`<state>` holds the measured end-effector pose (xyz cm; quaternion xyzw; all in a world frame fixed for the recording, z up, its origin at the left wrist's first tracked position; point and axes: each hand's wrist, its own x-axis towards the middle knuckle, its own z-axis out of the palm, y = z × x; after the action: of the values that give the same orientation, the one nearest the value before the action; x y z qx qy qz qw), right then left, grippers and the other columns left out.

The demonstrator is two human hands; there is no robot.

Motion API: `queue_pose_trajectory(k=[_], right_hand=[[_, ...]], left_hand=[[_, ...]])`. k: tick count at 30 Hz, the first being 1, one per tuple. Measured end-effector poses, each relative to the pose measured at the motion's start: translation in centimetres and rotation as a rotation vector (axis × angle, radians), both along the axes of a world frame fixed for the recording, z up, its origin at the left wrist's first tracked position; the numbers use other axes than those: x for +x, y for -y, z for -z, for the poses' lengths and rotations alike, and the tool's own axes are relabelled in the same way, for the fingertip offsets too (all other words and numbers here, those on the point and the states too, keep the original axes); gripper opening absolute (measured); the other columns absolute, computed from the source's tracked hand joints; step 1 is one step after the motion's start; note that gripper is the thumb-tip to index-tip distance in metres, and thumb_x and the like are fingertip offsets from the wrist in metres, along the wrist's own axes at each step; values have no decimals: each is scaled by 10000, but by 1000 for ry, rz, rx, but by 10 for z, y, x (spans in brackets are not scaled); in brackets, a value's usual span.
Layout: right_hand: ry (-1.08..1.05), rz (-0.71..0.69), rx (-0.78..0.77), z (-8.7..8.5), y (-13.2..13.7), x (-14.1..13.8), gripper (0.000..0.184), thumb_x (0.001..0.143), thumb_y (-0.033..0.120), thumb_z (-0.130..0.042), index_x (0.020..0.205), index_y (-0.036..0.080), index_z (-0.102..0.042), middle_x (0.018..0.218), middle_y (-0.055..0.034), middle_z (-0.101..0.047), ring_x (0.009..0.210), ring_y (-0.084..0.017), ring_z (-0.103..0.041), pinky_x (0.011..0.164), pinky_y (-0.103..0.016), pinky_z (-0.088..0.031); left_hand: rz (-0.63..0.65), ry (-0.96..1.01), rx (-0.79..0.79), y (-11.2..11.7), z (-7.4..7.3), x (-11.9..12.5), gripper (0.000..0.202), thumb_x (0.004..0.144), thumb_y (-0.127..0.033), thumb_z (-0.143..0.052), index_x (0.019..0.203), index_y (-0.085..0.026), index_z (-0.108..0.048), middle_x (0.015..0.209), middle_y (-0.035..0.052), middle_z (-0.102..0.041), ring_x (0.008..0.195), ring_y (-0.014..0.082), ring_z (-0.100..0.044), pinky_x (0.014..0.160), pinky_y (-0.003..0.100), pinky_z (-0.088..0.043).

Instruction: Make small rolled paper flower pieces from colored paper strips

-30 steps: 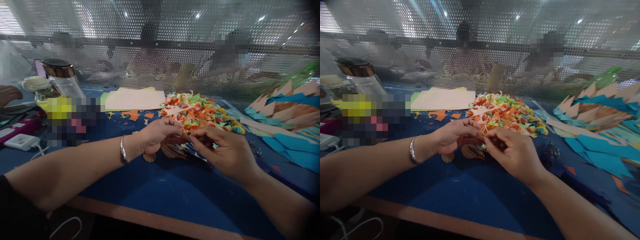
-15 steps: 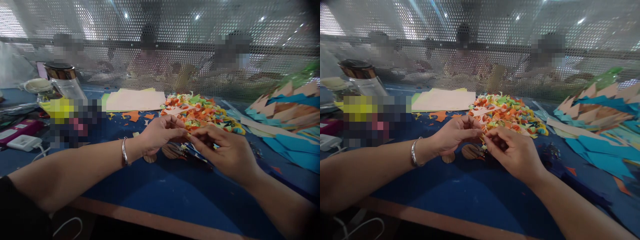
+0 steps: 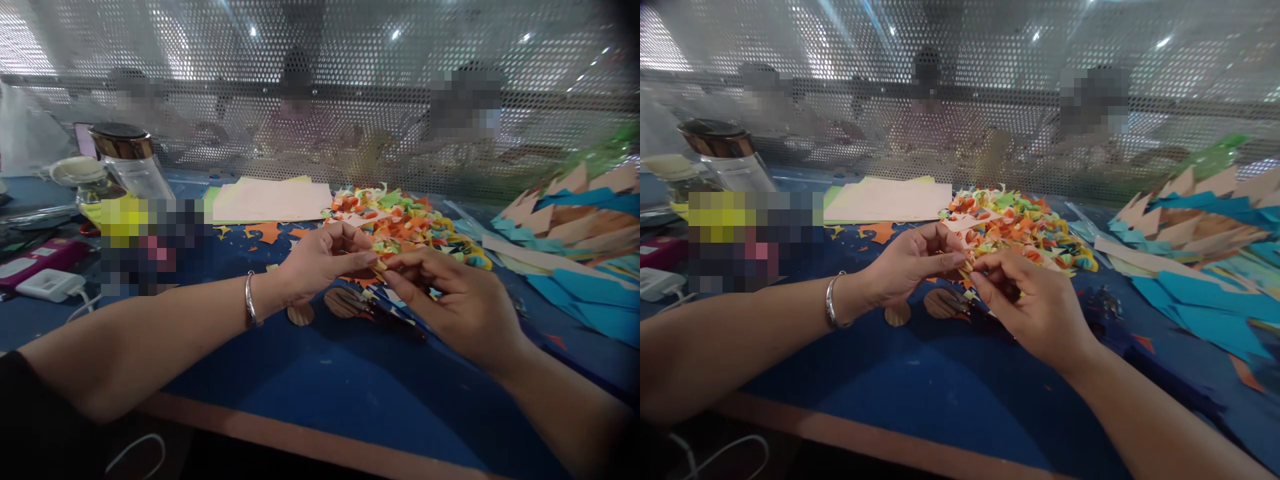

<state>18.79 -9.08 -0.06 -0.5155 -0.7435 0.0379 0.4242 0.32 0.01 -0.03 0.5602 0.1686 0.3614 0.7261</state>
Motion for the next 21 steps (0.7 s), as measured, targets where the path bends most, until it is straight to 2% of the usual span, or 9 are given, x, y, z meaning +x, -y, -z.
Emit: queue_pose_trajectory(k=[8,16,21], right_hand=[[11,18,17,0,0,0,109,979,331,-624,954,256,-699,693,2,-703,546,-127,-637,474,-233,-484],[21,50,43,-1,1,0,134,979,336,-624,930,238,-701,665,7,-678,533,-116,-606,476,-226,-463],[-46,63,38,-3,1,-1,111,943,310,-644,887,230,-697,648,18,-655,522,-114,-589,468,-231,-449]], left_hand=[[-29,-67,116,-1,-2,-2,377,713,-318,-893,915,-163,-615,824,-8,-663,794,104,-657,810,270,-553],[-34,-17,234,-2,0,-1,334,751,-293,-868,911,-167,-603,822,-8,-654,794,98,-655,797,246,-551],[-50,18,261,4,1,2,307,771,-273,-851,926,-184,-601,858,-3,-653,808,102,-648,806,254,-542]])
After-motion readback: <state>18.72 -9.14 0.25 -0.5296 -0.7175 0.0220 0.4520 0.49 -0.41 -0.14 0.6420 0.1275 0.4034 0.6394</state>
